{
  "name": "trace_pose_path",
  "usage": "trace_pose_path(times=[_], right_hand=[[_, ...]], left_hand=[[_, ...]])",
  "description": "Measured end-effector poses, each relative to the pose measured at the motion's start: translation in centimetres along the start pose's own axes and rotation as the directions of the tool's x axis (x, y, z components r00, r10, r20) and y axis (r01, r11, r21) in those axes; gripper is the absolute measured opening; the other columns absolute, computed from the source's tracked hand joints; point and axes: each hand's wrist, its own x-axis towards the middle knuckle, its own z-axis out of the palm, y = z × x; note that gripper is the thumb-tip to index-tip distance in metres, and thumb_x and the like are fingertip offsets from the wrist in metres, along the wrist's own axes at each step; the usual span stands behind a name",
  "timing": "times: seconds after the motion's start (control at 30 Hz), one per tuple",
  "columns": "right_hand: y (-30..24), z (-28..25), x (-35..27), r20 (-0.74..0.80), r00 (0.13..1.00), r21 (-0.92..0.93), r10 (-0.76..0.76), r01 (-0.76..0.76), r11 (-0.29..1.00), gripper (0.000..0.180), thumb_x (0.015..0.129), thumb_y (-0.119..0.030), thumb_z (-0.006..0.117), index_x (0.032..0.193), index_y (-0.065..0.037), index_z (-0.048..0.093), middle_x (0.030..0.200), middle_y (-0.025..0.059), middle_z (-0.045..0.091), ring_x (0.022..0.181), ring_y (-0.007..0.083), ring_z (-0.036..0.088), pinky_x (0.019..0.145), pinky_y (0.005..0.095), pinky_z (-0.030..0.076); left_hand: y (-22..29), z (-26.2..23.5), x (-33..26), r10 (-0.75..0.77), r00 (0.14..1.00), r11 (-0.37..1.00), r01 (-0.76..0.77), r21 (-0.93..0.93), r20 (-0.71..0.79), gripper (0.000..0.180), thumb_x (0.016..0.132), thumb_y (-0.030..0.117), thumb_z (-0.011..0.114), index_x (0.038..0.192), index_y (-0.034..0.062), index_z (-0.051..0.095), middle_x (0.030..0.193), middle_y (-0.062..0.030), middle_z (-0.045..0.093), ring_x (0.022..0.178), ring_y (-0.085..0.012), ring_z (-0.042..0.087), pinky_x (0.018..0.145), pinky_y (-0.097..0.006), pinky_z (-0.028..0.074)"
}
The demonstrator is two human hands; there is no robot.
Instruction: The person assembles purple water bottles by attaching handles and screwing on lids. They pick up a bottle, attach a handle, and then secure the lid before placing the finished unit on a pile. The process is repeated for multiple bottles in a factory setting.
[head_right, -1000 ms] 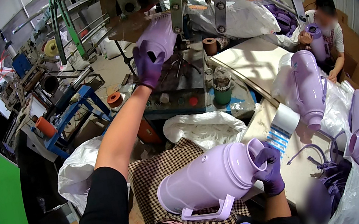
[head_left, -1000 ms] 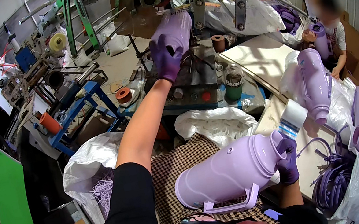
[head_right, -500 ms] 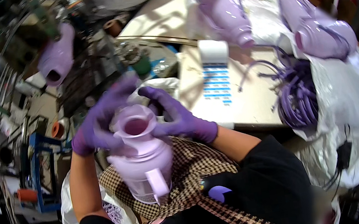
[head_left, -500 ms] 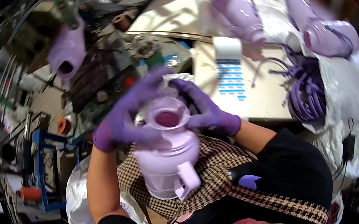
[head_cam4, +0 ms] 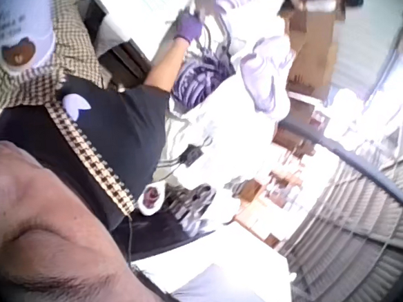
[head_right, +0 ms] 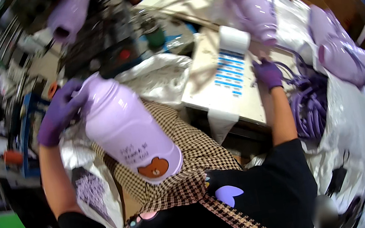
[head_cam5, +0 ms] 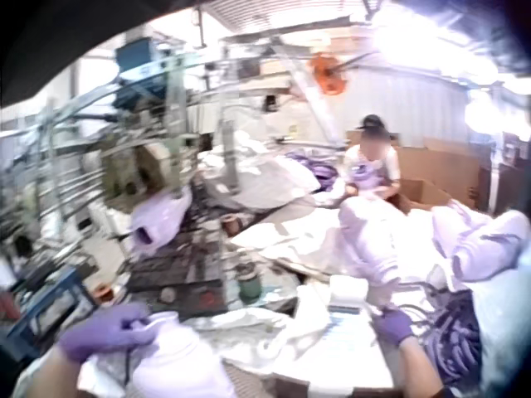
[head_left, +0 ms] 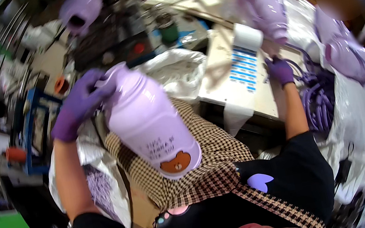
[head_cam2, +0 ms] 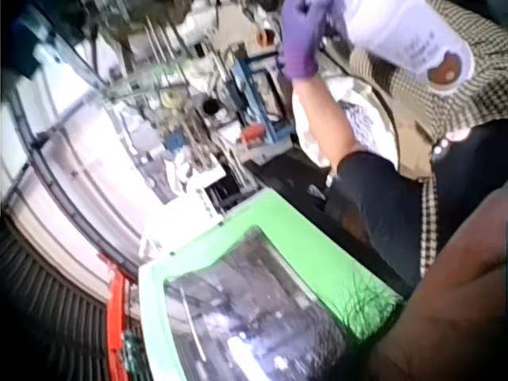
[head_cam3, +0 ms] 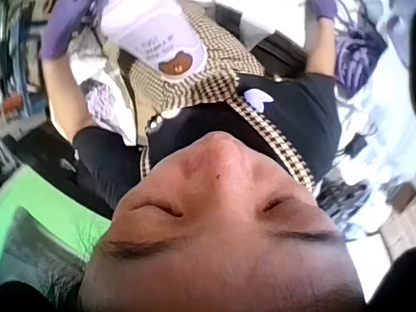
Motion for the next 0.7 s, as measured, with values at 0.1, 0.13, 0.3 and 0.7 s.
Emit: trace_pose_path(times=[0.1,0.13,0.3,0.7], right_hand=[[2.0,0.6,0.2,-0.050,0.999,0.074,0.009,-0.005,0.997,0.048,0.092,-0.046,0.062,0.111,-0.003,0.066,0.096,0.0240,0.071,0.093,0.0407,0.068,0.080,0.0457,0.052],[2.7,1.1,-0.2,-0.069,0.997,0.097,-0.025,0.032,0.995,0.045,0.092,-0.043,0.064,0.108,-0.001,0.067,0.093,0.0226,0.071,0.091,0.0365,0.070,0.080,0.0421,0.053],[-3.4,-2.0,-7.2,-0.515,0.849,0.653,0.121,0.296,0.697,0.046,0.095,-0.015,0.069,0.139,-0.008,0.060,0.115,0.0046,0.069,0.096,0.0107,0.064,0.082,0.0283,0.049],[-34.8,-11.3,-11.2,-0.471,0.837,0.612,-0.280,0.081,-0.786,0.041,0.102,-0.014,0.051,0.141,-0.010,0.038,0.076,-0.0047,0.038,0.062,0.0055,0.038,0.054,0.0186,0.034]], left_hand=[[-6.9,1.9,1.8,0.071,0.985,0.962,-0.109,-0.250,-0.158,0.041,0.095,0.035,0.067,0.117,0.0003,0.067,0.100,-0.0054,0.068,0.090,-0.0101,0.060,0.079,-0.027,0.050],[-7.6,2.3,1.8,0.106,0.963,0.941,-0.177,-0.288,-0.248,0.042,0.097,0.035,0.066,0.119,0.0002,0.067,0.103,-0.0064,0.069,0.091,-0.0103,0.061,0.080,-0.027,0.051],[-11.0,1.2,0.2,-0.101,0.960,0.829,-0.063,-0.556,-0.260,0.044,0.097,0.036,0.065,0.122,-0.0005,0.067,0.104,-0.0076,0.069,0.089,-0.0125,0.064,0.082,-0.028,0.052],[-13.4,5.3,-2.4,0.044,0.937,0.781,-0.249,-0.573,-0.348,0.047,0.099,0.036,0.054,0.126,-0.0020,0.064,0.121,-0.0132,0.067,0.109,-0.0202,0.065,0.098,-0.034,0.050]])
